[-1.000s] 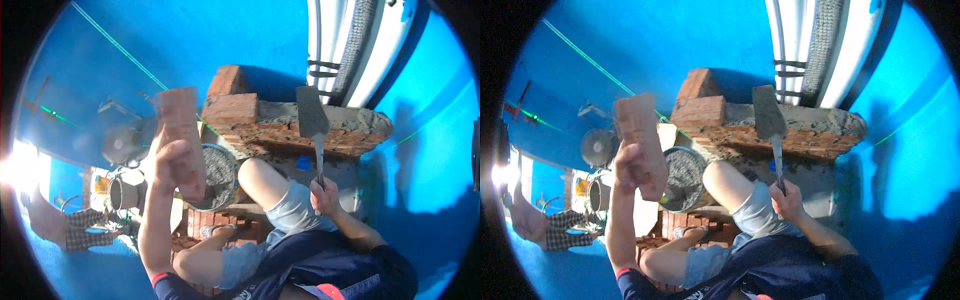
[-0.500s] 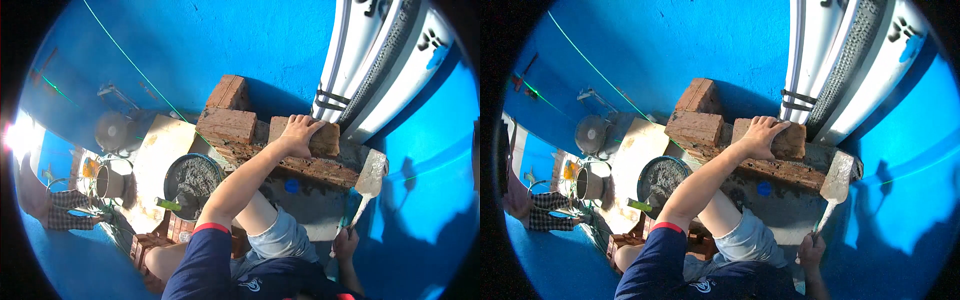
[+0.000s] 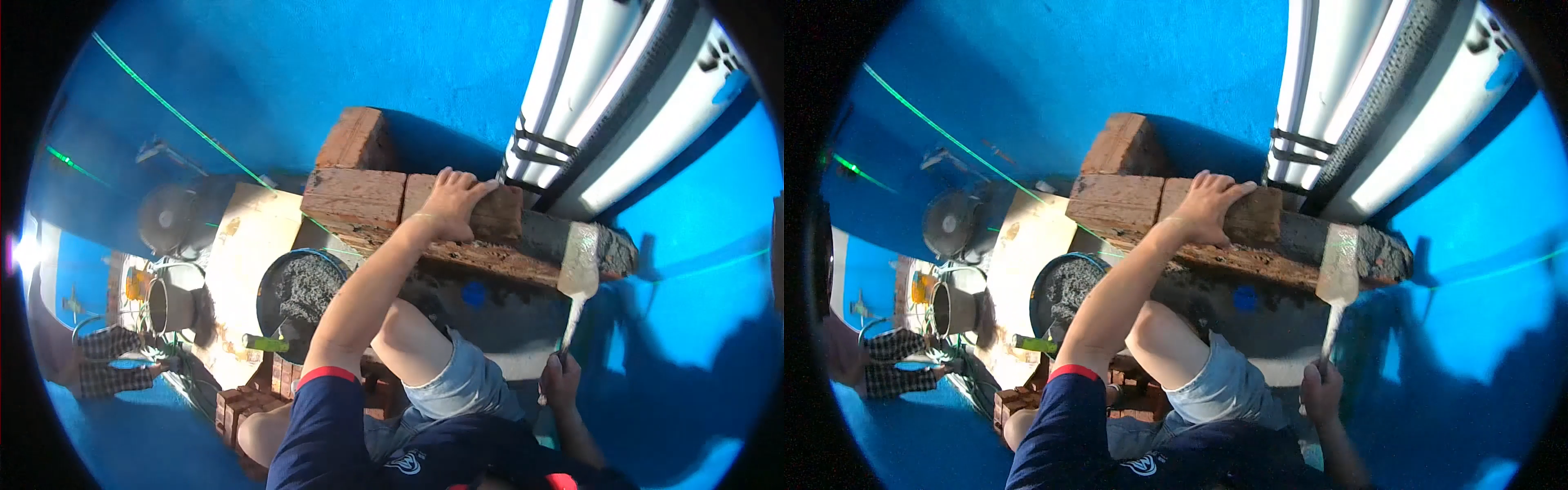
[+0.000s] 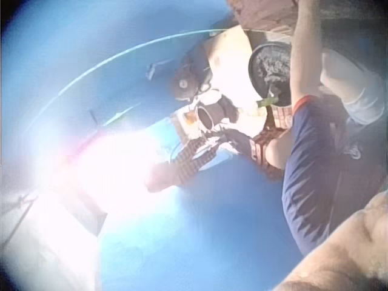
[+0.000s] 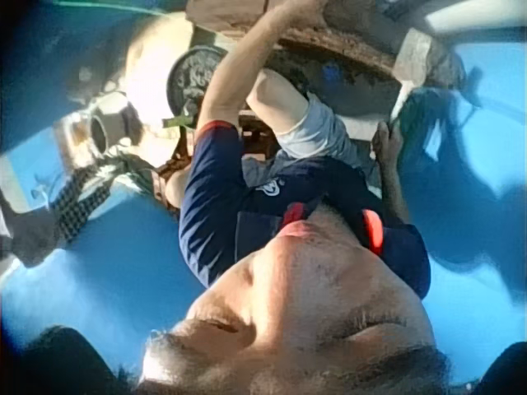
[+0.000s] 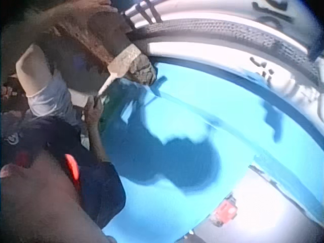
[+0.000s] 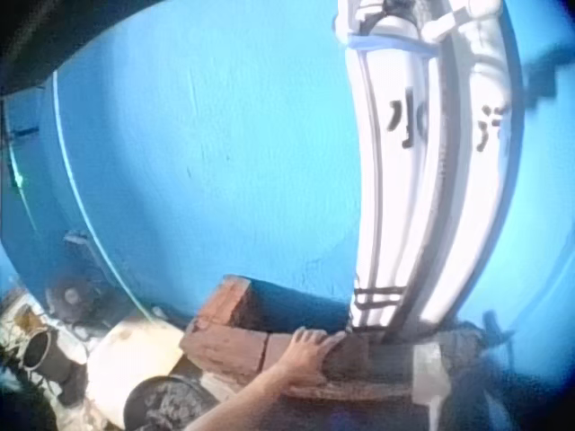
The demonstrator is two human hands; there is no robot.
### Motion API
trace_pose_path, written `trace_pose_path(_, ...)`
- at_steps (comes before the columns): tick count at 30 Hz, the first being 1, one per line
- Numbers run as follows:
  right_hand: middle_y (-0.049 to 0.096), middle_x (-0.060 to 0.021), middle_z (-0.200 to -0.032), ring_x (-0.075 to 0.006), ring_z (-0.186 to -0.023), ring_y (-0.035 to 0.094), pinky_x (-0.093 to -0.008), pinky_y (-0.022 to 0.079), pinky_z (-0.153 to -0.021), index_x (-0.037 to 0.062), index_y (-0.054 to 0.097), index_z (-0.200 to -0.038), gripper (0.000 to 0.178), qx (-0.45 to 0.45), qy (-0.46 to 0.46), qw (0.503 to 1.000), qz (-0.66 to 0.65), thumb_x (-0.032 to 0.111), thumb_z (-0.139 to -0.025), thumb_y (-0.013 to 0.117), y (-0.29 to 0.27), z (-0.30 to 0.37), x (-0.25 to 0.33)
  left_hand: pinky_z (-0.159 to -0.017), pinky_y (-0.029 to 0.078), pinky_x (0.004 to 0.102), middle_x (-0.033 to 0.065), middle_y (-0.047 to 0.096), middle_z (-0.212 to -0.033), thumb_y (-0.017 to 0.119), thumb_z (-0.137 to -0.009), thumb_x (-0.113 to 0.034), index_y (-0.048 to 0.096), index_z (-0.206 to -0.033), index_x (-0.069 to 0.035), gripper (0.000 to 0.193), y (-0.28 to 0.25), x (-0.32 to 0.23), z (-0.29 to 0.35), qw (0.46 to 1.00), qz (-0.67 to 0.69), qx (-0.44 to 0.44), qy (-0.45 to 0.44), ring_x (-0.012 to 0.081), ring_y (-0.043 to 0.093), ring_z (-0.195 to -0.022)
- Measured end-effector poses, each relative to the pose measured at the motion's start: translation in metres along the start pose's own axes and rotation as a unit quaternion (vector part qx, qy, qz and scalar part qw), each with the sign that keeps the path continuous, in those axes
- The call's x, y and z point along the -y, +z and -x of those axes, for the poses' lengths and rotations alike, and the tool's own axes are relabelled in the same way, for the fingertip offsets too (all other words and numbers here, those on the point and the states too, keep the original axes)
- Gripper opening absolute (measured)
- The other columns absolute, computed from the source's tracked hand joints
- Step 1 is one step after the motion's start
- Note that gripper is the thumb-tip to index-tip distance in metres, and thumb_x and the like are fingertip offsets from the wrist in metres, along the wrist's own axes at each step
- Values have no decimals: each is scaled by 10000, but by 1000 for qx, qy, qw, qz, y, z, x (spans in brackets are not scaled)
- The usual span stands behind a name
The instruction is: The person lays bricks to build a wall, applying mortar with a trowel, placing bricks along a guide line, and scraping away excess mortar.
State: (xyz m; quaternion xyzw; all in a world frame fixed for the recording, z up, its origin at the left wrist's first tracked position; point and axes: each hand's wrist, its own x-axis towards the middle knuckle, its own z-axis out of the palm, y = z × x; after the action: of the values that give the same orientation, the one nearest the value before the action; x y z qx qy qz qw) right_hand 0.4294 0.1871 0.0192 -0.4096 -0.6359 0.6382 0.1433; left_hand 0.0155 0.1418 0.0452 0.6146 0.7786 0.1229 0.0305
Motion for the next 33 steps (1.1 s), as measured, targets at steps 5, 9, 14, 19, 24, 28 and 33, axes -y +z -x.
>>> trace_pose_path(5,502,3,-591,-96,-524,482,-283,379,-494,73,528,-755,296,-1,-55,987,150,297,-940,585,-3,-10,-7,-1181,146,557,127,458,-1308,900,-504,-374,308,-1496,-238,1163,-6,3,7,1000,22,2,7,344,378,-1300)
trace_pose_path(9,481,3,-539,-83,-418,460,-244,353,-401,72,478,-779,273,46,-32,998,36,253,-980,519,-4,-8,8,-1187,132,559,120,453,-1303,903,-499,-374,287,-1503,-243,1185,-3,2,7,1000,20,-1,22,336,381,-1298)
trace_pose_path(14,463,15,-610,-76,-513,425,-249,347,-489,57,520,-849,300,80,0,997,-5,324,-987,527,-12,-10,26,-1192,101,562,129,399,-1375,902,-517,-437,230,-1523,-264,1222,-10,-5,4,998,-13,60,-9,335,316,-1359)
trace_pose_path(19,445,-8,-614,-96,-518,442,-264,371,-489,-10,538,-1182,306,123,-178,975,41,239,-1012,482,1,-29,92,-1184,152,550,166,292,-1531,837,-675,-443,350,-1492,-225,975,-38,21,33,997,11,-57,-59,369,249,-1418)
trace_pose_path(24,555,-22,-775,-96,-603,515,-275,444,-553,37,375,-1460,502,143,-208,967,34,147,-991,515,14,-46,116,-1064,410,404,155,529,-1369,661,-885,-247,546,-1335,-64,499,-55,51,84,949,133,-162,-237,323,485,-1282)
trace_pose_path(28,585,-45,-747,-113,-659,556,-279,474,-624,91,433,-1444,467,119,-252,949,147,147,-990,528,26,-77,111,-1138,281,468,117,477,-1439,602,-924,-322,520,-1360,-71,510,-30,39,108,979,44,-89,-178,308,397,-1366)
trace_pose_path(33,658,-144,-876,-213,-727,626,-318,506,-719,93,541,-1358,387,28,-358,910,207,91,-971,537,49,-92,125,-1156,254,455,95,420,-1493,585,-947,-353,482,-1401,-75,542,-15,26,113,982,-15,-101,-160,283,352,-1399)
